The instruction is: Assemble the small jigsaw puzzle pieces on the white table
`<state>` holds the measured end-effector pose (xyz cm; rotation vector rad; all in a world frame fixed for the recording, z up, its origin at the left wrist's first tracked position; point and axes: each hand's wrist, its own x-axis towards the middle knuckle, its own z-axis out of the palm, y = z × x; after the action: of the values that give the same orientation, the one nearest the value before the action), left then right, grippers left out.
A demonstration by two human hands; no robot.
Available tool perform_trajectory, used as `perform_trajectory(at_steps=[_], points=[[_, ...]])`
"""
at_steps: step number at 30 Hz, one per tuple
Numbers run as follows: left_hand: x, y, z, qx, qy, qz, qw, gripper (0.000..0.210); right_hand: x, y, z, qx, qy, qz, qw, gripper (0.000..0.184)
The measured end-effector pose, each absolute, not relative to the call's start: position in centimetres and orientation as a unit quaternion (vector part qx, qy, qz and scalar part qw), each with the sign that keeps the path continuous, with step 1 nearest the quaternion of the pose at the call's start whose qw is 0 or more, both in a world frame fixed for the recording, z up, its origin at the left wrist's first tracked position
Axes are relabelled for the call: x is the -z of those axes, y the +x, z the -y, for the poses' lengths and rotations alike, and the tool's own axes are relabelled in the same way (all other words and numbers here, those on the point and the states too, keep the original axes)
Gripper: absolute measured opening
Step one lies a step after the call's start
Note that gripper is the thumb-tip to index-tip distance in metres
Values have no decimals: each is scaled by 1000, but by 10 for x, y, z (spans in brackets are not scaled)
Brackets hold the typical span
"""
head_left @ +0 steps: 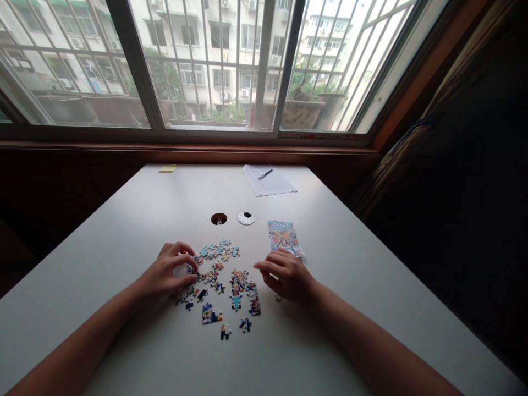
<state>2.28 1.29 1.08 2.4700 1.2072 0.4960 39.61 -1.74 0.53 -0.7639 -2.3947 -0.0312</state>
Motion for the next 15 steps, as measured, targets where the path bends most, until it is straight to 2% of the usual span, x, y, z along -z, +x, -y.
perform_trajectory(at_steps=[15], points=[[-14,18,-15,-177,868,-423,189,29,-4,397,17,11,-301,905,301,20]])
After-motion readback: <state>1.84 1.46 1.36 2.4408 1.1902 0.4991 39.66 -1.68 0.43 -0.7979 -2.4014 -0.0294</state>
